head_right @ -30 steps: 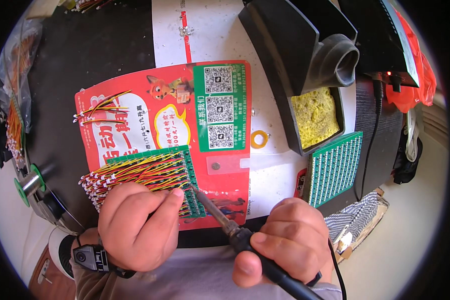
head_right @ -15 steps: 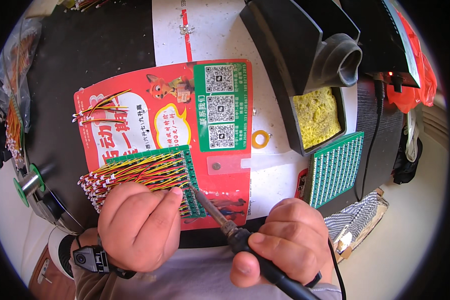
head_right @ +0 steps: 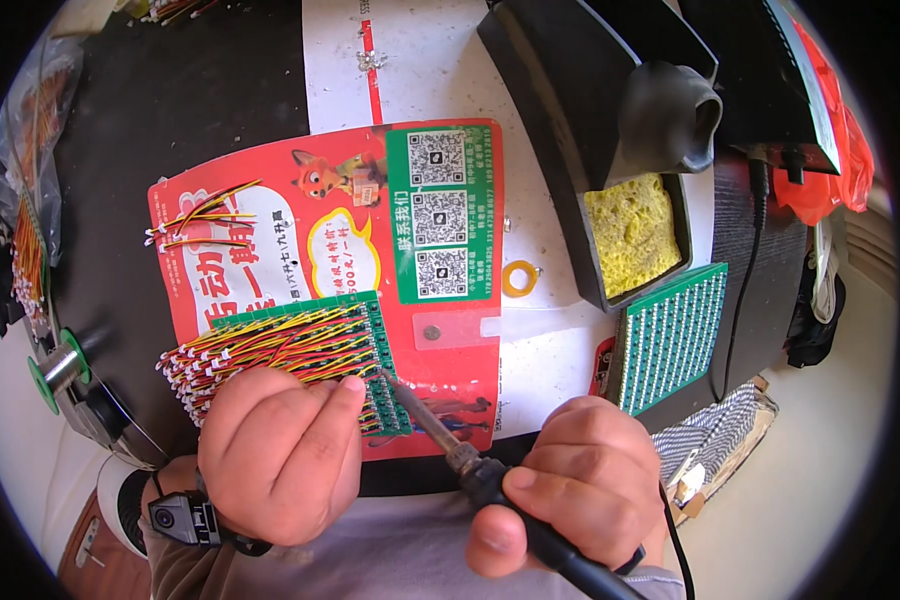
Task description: Soldering multiple colored wires onto a green printed circuit board at a workstation.
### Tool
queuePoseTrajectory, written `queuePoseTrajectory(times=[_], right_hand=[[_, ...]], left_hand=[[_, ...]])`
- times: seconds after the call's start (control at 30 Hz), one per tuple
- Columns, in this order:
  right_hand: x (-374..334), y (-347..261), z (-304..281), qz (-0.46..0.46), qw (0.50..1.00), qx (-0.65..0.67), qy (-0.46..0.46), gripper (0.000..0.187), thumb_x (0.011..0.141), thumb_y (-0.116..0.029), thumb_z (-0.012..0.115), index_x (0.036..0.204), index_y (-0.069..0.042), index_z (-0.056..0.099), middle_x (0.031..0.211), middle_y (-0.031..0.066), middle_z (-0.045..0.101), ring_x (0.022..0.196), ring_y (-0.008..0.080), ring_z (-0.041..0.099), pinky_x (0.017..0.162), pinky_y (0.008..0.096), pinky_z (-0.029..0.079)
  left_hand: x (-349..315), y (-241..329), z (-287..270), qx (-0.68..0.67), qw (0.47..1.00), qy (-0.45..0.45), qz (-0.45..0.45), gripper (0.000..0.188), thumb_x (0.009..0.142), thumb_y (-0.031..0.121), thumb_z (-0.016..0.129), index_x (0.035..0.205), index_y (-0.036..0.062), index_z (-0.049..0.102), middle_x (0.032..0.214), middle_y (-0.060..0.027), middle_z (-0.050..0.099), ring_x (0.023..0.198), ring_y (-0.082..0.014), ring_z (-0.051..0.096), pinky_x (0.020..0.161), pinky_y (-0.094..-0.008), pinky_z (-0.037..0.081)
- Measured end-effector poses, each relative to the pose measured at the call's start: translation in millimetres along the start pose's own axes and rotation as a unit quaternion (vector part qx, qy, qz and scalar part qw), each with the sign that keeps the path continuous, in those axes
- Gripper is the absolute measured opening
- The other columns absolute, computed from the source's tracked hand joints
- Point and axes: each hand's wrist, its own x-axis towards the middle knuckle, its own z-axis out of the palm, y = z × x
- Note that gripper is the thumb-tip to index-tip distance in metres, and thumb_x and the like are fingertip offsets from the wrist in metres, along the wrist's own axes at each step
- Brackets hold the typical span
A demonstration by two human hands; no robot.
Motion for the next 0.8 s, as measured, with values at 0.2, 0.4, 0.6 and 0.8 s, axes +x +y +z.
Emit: queuePoseTrajectory(times=[0.2,0.4,0.6,0.8], right_hand=[[1,1,6,-0.013,0.999,-0.025,0.015,0.029,0.091,-0.029,0.068,0.085,-0.004,0.053,0.059,0.0008,0.043,0.048,0.0114,0.041,0.043,0.0279,0.03],[0,2,6,-0.021,0.999,-0.034,0.024,0.03,0.09,-0.029,0.068,0.085,-0.004,0.053,0.058,0.0004,0.043,0.048,0.0111,0.041,0.042,0.0277,0.029],[1,1,4,-0.025,0.999,-0.026,0.018,0.029,0.091,-0.029,0.067,0.085,-0.004,0.053,0.059,0.0008,0.042,0.049,0.0114,0.04,0.043,0.028,0.027],[-1,-1,3,-0.01,0.999,-0.019,0.049,0.029,0.092,-0.03,0.065,0.086,-0.004,0.053,0.06,0.0012,0.042,0.052,0.0123,0.04,0.044,0.0285,0.028]], left_hand=[[0,1,0,0.001,1.0,-0.003,0.001,0.022,0.066,0.005,0.069,0.085,-0.0052,0.071,0.075,-0.0076,0.061,0.069,-0.0204,0.06,0.056,-0.031,0.053],[-1,0,-1,0.0,1.0,-0.005,0.003,0.021,0.066,0.005,0.069,0.085,-0.0049,0.071,0.075,-0.0076,0.061,0.07,-0.0207,0.06,0.057,-0.0314,0.053],[1,2,-2,0.013,1.0,-0.012,0.0,0.02,0.067,0.004,0.07,0.084,-0.0042,0.072,0.075,-0.0075,0.06,0.07,-0.0211,0.06,0.057,-0.0317,0.054],[-1,2,1,0.018,1.0,-0.006,0.009,0.019,0.067,0.004,0.07,0.084,-0.0041,0.072,0.075,-0.0074,0.059,0.07,-0.0213,0.06,0.057,-0.0315,0.054]])
